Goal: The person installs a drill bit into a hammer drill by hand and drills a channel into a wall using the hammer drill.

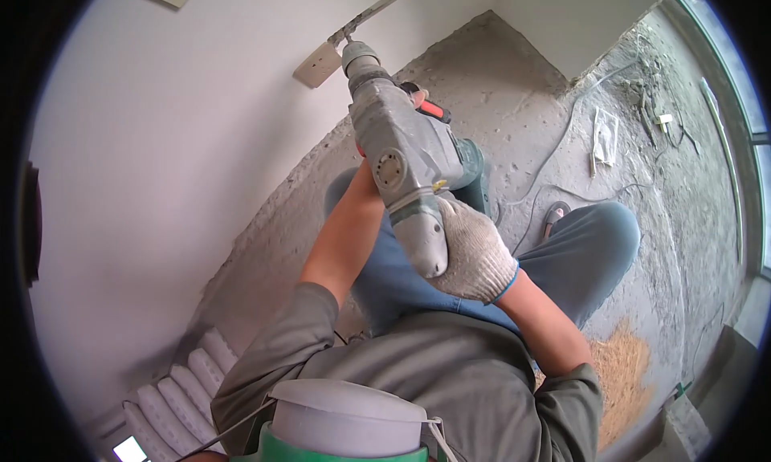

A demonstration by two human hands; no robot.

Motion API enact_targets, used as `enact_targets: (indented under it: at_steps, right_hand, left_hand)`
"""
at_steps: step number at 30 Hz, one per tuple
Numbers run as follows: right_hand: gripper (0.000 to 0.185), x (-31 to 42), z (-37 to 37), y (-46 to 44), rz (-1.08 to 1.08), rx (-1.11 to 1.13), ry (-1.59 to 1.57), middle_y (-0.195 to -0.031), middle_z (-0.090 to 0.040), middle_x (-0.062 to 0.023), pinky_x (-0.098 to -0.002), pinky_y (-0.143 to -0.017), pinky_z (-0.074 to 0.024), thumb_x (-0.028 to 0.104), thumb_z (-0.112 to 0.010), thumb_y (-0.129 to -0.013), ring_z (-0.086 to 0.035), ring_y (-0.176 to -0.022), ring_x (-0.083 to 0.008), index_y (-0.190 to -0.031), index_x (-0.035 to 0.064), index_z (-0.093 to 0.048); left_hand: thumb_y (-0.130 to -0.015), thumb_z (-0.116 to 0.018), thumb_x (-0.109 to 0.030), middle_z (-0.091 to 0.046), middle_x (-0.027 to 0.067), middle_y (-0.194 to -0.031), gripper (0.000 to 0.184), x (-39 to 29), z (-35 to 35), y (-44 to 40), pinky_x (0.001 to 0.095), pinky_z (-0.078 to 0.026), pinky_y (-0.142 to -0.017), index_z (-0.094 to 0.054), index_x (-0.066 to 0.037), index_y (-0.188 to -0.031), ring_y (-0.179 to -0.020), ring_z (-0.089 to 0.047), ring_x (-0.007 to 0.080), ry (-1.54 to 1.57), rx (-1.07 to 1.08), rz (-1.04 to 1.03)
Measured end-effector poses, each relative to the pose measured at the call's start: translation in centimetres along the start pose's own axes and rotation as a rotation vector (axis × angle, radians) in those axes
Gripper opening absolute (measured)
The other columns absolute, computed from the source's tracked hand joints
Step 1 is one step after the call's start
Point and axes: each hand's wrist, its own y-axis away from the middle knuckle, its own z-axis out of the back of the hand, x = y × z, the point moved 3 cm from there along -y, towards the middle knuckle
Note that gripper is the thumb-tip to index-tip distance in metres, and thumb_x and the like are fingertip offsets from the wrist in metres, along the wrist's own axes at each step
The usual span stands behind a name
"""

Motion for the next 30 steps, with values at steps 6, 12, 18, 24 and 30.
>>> enact_targets:
  at_steps: [6,12,18,24,30]
  right_hand:
    - [0.049,0.0,0.3,-0.6,0.001,-0.040,-0.001,-0.101,-0.067,-0.0188,-0.0441,-0.083,-0.0530,0.024,-0.075,-0.072,-0.065,-0.094,-0.0408,-0.115,0.0065,-0.059]
    - [0.047,-1.4,2.1,2.6,-0.078,-0.285,-0.042,-0.098,-0.071,-0.0172,-0.0362,-0.080,-0.0553,0.012,-0.077,-0.076,-0.072,-0.090,-0.0290,-0.118,-0.0005,-0.060]
    - [0.019,-3.2,6.7,2.2,-0.342,-0.315,-0.602,-0.087,-0.068,-0.0006,-0.0269,-0.070,-0.0499,0.008,-0.067,-0.081,-0.063,-0.078,-0.0106,-0.099,0.0028,-0.068]
    - [0.033,-5.4,7.1,0.5,-0.285,-0.416,-0.739,-0.086,-0.065,-0.0043,-0.0279,-0.073,-0.0448,0.012,-0.062,-0.079,-0.056,-0.079,-0.0130,-0.109,-0.0006,-0.065]
    - [0.037,-7.5,3.6,0.7,-0.233,-0.435,-0.818,-0.081,-0.063,-0.0067,-0.0302,-0.073,-0.0450,0.014,-0.056,-0.079,-0.057,-0.078,-0.0159,-0.111,-0.0034,-0.063]
  left_hand:
    - [-0.102,-0.056,-0.028,-0.061,-0.0003,-0.091,0.015,5.3,1.0,-4.3,0.0307,-0.051,-0.078,-0.063,-0.015,-0.106,-0.085,-0.059,0.0111,0.788,0.432,0.014]
    - [-0.100,-0.054,-0.020,-0.070,0.0059,-0.100,0.021,-3.2,-2.2,0.7,0.0317,-0.056,-0.076,-0.064,-0.008,-0.112,-0.087,-0.068,0.0185,0.614,0.171,0.031]
    - [-0.096,-0.054,-0.030,-0.069,0.0075,-0.091,0.029,-6.8,-3.4,0.6,0.0335,-0.056,-0.069,-0.066,-0.008,-0.109,-0.079,-0.068,0.0207,0.120,-0.037,0.182]
    - [-0.077,-0.074,-0.011,-0.063,0.0053,-0.074,0.023,-10.8,-3.5,2.1,0.0287,-0.046,-0.059,-0.067,0.003,-0.095,-0.064,-0.057,0.0104,0.084,-0.145,-0.030]
    - [-0.072,-0.075,-0.017,-0.068,0.0102,-0.084,0.036,-9.2,-1.4,1.9,0.0306,-0.050,-0.070,-0.066,0.006,-0.098,-0.077,-0.063,0.0160,-0.253,-0.351,-0.011]
